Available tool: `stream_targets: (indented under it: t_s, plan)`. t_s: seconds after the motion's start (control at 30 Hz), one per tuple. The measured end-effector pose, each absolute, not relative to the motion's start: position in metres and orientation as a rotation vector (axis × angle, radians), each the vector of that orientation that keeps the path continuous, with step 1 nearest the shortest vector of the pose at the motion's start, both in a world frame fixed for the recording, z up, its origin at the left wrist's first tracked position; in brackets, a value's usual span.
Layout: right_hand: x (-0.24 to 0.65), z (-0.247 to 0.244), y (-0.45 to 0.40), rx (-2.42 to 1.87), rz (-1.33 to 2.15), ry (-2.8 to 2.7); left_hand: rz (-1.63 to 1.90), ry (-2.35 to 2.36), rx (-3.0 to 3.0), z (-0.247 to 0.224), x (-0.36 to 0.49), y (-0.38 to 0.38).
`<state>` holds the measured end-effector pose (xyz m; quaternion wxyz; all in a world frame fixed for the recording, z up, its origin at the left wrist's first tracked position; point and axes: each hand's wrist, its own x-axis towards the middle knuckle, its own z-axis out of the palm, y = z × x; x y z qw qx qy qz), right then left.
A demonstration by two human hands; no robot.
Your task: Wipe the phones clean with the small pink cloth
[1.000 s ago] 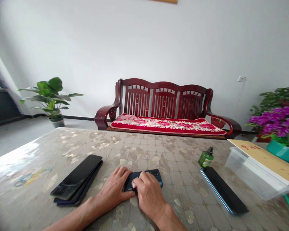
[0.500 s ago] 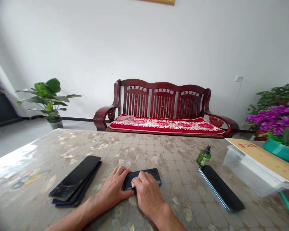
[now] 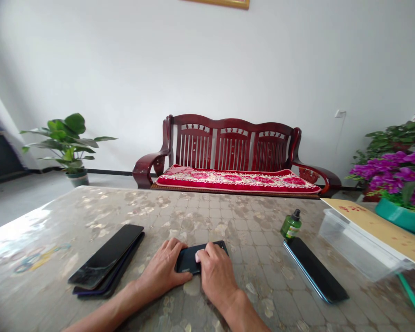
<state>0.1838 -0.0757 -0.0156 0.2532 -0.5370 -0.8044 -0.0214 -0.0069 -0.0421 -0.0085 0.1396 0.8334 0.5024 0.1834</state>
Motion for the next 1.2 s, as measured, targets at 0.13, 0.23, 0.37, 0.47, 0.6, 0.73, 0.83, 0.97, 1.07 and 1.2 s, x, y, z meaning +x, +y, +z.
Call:
stream_targets:
  t_s: [0.13,0.23,0.37,0.47,0.6,0.73,0.83,0.97,1.07,1.2]
  plan:
    - [0.181,-0.014,-0.079,-1.386,-0.022,-2.243,0.539,1.462,2.402,-0.007,-0.005,-0.040]
    - [0.193,-0.014,-0.074,-1.452,-0.063,-2.184,0.525,1.490,2.371,-0.006,-0.004,-0.038]
    - [0.206,-0.017,-0.072,-1.502,-0.107,-2.104,0.544,1.537,2.311,-0.005,-0.002,-0.039]
    - [0.203,-0.019,-0.077,-1.418,-0.107,-2.126,0.561,1.557,2.251,-0.006,0.000,-0.042]
    - [0.193,-0.017,-0.082,-1.293,-0.110,-2.201,0.587,1.553,2.162,-0.010,0.001,-0.043]
    - [0.197,-0.015,-0.076,-1.350,-0.155,-2.116,0.701,1.486,2.104,-0.013,-0.001,-0.042]
    - [0.210,-0.012,-0.068,-1.372,-0.216,-1.959,0.794,1.428,2.067,-0.012,-0.003,-0.041]
    - [0.224,-0.005,-0.059,-1.359,-0.260,-1.785,0.834,1.413,2.070,-0.009,-0.002,-0.041]
    - [0.225,0.000,-0.058,-1.371,-0.291,-1.762,0.823,1.418,2.102,-0.006,-0.001,-0.043]
    - [0.211,0.005,-0.065,-1.322,-0.292,-1.877,0.813,1.434,2.151,-0.006,0.000,-0.046]
